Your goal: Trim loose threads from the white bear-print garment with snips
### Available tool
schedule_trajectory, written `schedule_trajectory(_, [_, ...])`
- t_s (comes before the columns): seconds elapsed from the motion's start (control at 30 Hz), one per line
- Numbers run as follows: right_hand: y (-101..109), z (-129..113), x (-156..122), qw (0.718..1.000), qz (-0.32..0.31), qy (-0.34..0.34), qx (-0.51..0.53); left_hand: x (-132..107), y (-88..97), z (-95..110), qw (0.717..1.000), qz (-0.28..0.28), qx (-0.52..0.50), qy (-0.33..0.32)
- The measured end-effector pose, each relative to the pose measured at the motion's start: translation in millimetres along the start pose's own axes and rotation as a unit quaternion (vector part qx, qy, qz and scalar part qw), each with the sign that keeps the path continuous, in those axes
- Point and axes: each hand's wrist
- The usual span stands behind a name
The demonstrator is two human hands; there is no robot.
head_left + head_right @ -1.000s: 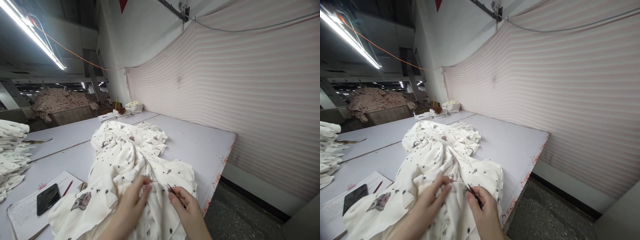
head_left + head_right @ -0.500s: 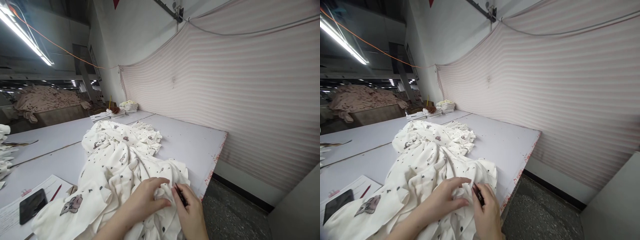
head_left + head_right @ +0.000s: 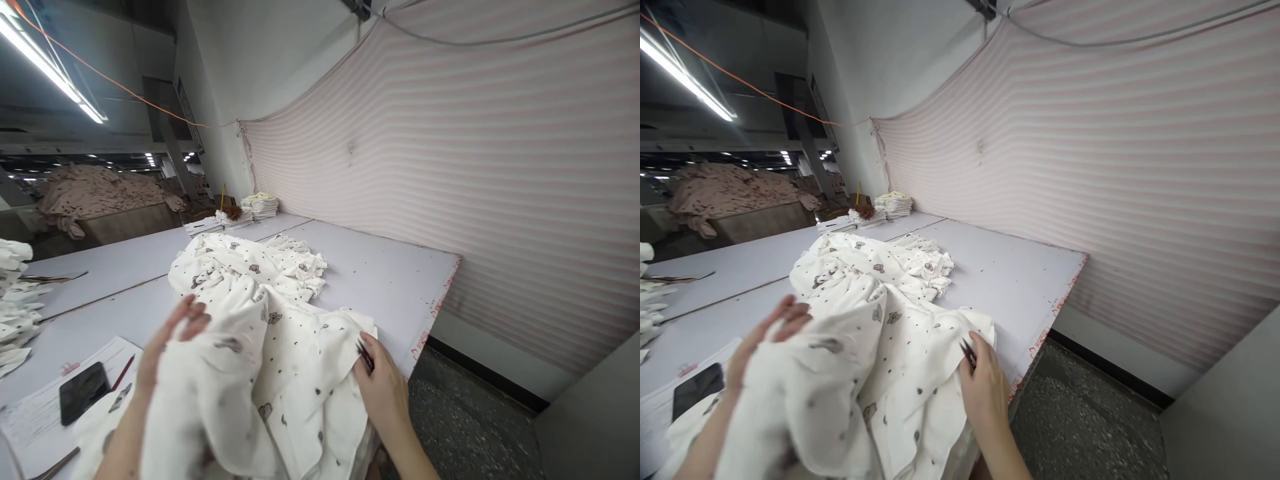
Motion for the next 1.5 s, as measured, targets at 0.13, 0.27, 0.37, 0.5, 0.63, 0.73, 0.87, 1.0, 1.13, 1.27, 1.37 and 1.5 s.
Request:
schedule_trajectory(0.13, [9, -10, 7, 0.999, -0.005, 0.04, 0.029, 13, 18.4, 26, 0.996, 0.024, -0.084, 0.0])
schedule_trajectory(0.27, [10, -29, -9, 0.992, -0.01, 0.104, 0.077, -9, -13.9, 1, 0.998, -0.023, -0.007, 0.06])
schedule_trajectory(0.37, [8, -46, -21, 0.985, -0.023, 0.148, 0.089, -23, -45.5, -25, 0.963, -0.17, 0.159, 0.139])
schedule_trajectory(0.5, [11, -54, -23, 0.981, -0.019, 0.164, 0.101, 0, -28.9, -13, 0.982, -0.118, 0.093, 0.114])
schedule_trajectory(0.63, [7, -40, -33, 0.98, -0.084, 0.157, 0.084, 34, 45.4, 43, 0.996, 0.054, -0.064, 0.024])
schedule_trajectory(0.73, [-11, -23, -55, 0.97, -0.164, 0.175, 0.045, 40, 82.0, 70, 0.985, 0.12, -0.124, -0.016])
schedule_trajectory(0.87, [-32, -3, -82, 0.925, -0.281, 0.251, -0.051, 40, 81.8, 65, 0.971, 0.149, -0.178, -0.049])
schedule_trajectory(1.0, [-29, -11, -72, 0.938, -0.256, 0.224, -0.065, 40, 63.0, 48, 0.966, 0.134, -0.217, -0.051])
schedule_trajectory(1.13, [-16, -45, -50, 0.96, -0.245, 0.096, 0.099, 29, 43.2, 35, 0.97, 0.088, -0.225, -0.034])
schedule_trajectory(1.27, [-8, -67, -50, 0.911, -0.364, 0.033, 0.193, 19, 15.4, 13, 0.989, 0.018, -0.149, 0.004])
schedule_trajectory(1.37, [1, -55, -51, 0.917, -0.317, 0.009, 0.24, 11, -15.1, -7, 0.997, -0.043, -0.048, 0.041])
schedule_trajectory(1.5, [20, -6, -29, 0.965, -0.086, -0.027, 0.247, -12, -66.1, -37, 0.941, -0.215, 0.251, 0.066])
Point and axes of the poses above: each hand's wrist, its own x-axis towards the middle knuckle, its own y-axis out of the back of the hand, z = x × y, and after that the axes turned 14 degrees about -y, right-handed
